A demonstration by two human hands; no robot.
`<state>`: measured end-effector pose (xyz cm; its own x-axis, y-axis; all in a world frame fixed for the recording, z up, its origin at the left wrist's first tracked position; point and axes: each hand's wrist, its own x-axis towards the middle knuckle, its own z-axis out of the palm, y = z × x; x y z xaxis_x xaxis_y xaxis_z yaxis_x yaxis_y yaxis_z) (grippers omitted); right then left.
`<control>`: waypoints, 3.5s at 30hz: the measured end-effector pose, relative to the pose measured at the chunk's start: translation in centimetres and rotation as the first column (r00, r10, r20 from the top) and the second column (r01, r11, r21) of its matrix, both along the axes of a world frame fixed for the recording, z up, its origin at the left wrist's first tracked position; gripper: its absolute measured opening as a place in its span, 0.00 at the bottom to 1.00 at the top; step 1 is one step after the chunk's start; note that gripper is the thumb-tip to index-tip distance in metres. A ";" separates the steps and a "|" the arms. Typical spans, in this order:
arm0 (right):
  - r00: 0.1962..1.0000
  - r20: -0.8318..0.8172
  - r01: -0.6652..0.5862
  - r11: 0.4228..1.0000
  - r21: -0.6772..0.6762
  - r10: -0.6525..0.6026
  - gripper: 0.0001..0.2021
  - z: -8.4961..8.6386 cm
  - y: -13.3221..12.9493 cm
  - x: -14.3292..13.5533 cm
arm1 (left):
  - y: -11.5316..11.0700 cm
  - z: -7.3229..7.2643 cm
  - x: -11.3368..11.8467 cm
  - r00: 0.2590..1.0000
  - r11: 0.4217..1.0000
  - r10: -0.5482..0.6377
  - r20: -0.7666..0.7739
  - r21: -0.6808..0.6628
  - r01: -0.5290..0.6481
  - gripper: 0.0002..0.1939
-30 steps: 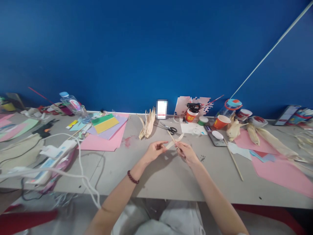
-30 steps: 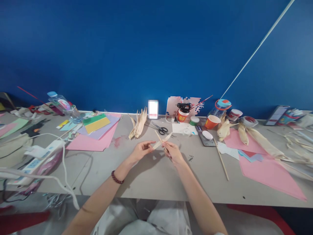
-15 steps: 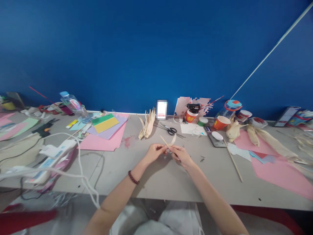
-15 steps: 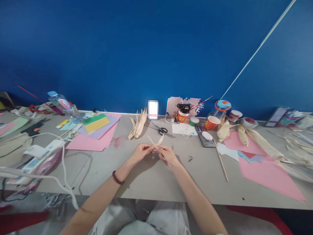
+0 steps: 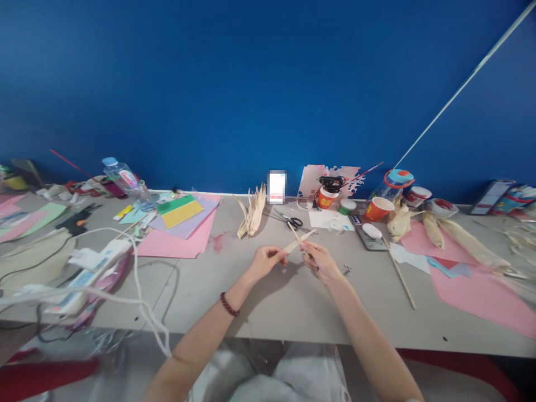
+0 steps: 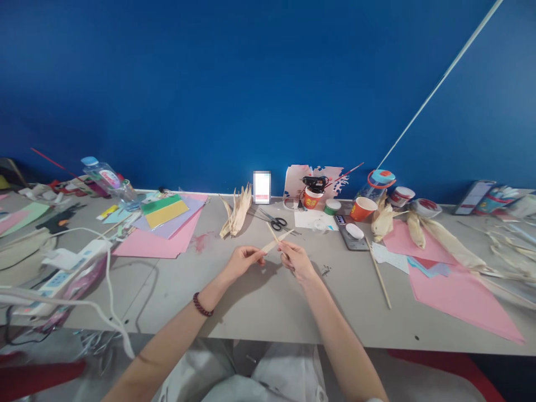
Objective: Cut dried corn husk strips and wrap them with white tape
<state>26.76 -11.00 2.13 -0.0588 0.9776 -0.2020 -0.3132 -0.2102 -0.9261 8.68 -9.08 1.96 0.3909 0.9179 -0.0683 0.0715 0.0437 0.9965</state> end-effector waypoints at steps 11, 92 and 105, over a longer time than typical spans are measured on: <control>0.982 -0.046 0.186 0.982 0.014 -0.185 0.16 0.6 0.5 2.4 | 0.2 -0.3 -0.2 1.000 1.000 0.007 0.013 -0.021 -0.006 0.19; 0.470 0.840 -0.456 0.741 0.493 -0.269 0.20 -2.0 9.9 -10.5 | 7.8 -3.3 -6.3 0.803 0.789 0.577 -0.151 0.355 -0.501 0.05; 0.465 0.831 -0.436 0.739 0.514 -0.304 0.17 -2.1 9.8 -10.5 | 7.6 -3.1 -6.2 0.765 0.733 0.624 -0.158 0.459 -0.502 0.04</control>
<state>16.28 -1.16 0.04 -0.2980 0.8616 0.4110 0.6592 0.4971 -0.5642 2.50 -1.49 -1.19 -0.1890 0.9350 0.3000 0.4340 -0.1945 0.8797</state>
